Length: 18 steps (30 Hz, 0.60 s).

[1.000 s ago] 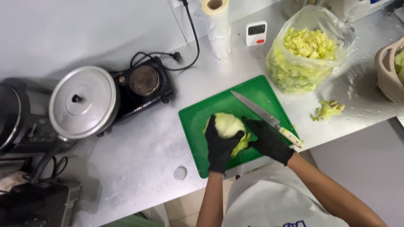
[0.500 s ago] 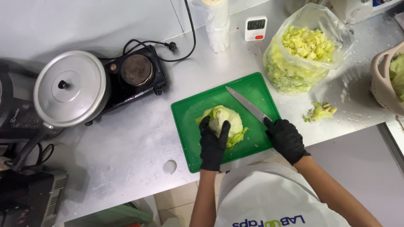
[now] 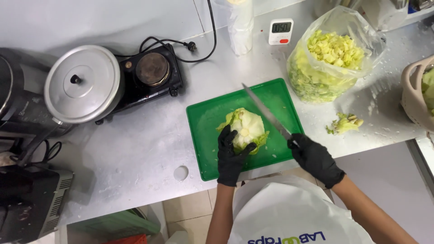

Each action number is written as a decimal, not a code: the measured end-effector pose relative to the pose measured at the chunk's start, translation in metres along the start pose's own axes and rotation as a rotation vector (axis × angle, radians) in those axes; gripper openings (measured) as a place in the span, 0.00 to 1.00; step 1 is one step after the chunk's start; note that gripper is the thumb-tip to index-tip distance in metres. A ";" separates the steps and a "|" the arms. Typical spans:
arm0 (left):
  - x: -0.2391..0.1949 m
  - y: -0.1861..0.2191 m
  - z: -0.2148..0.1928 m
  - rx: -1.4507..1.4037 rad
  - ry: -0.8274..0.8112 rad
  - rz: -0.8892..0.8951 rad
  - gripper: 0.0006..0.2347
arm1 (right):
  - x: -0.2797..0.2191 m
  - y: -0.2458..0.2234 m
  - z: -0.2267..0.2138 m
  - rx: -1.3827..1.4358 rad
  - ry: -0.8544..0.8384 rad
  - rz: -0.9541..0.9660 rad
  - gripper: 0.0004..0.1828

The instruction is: Cutting and chopping heads of lettuce on a green cutting board in a professional kitchen.

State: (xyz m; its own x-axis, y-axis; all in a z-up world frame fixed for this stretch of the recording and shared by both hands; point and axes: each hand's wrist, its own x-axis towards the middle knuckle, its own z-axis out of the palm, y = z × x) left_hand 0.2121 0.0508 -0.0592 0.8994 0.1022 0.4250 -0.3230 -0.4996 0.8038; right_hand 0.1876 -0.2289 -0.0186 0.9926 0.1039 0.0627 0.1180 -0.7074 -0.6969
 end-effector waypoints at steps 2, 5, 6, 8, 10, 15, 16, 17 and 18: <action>-0.005 0.007 0.008 0.068 0.002 0.005 0.34 | -0.006 -0.007 0.001 -0.091 -0.069 0.050 0.21; 0.004 0.030 0.004 0.157 -0.040 0.027 0.40 | -0.013 -0.014 0.002 -0.150 -0.139 0.044 0.20; 0.008 0.041 0.000 0.175 -0.086 0.042 0.44 | -0.016 -0.016 0.002 -0.120 -0.143 -0.007 0.19; 0.002 0.024 0.004 0.206 -0.102 0.071 0.46 | -0.018 -0.009 0.010 -0.187 -0.163 0.042 0.15; -0.003 0.011 0.008 0.239 -0.114 0.095 0.47 | -0.018 -0.007 0.014 -0.254 -0.186 0.088 0.11; -0.006 0.009 0.014 0.303 -0.146 0.068 0.51 | -0.020 -0.016 0.009 -0.319 -0.194 0.085 0.10; -0.003 0.016 0.014 0.302 -0.143 0.063 0.51 | -0.020 -0.015 0.009 -0.323 -0.198 0.082 0.10; 0.000 0.023 0.014 0.322 -0.143 0.057 0.53 | -0.019 -0.013 0.009 -0.338 -0.183 0.037 0.10; 0.002 0.029 0.014 0.341 -0.148 0.050 0.54 | -0.021 -0.012 0.009 -0.352 -0.170 -0.003 0.10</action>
State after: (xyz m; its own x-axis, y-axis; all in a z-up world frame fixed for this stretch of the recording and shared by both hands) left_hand 0.2083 0.0243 -0.0406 0.9259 -0.0428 0.3753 -0.2736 -0.7611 0.5882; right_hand 0.1645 -0.2161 -0.0178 0.9769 0.1999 -0.0754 0.1528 -0.9003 -0.4075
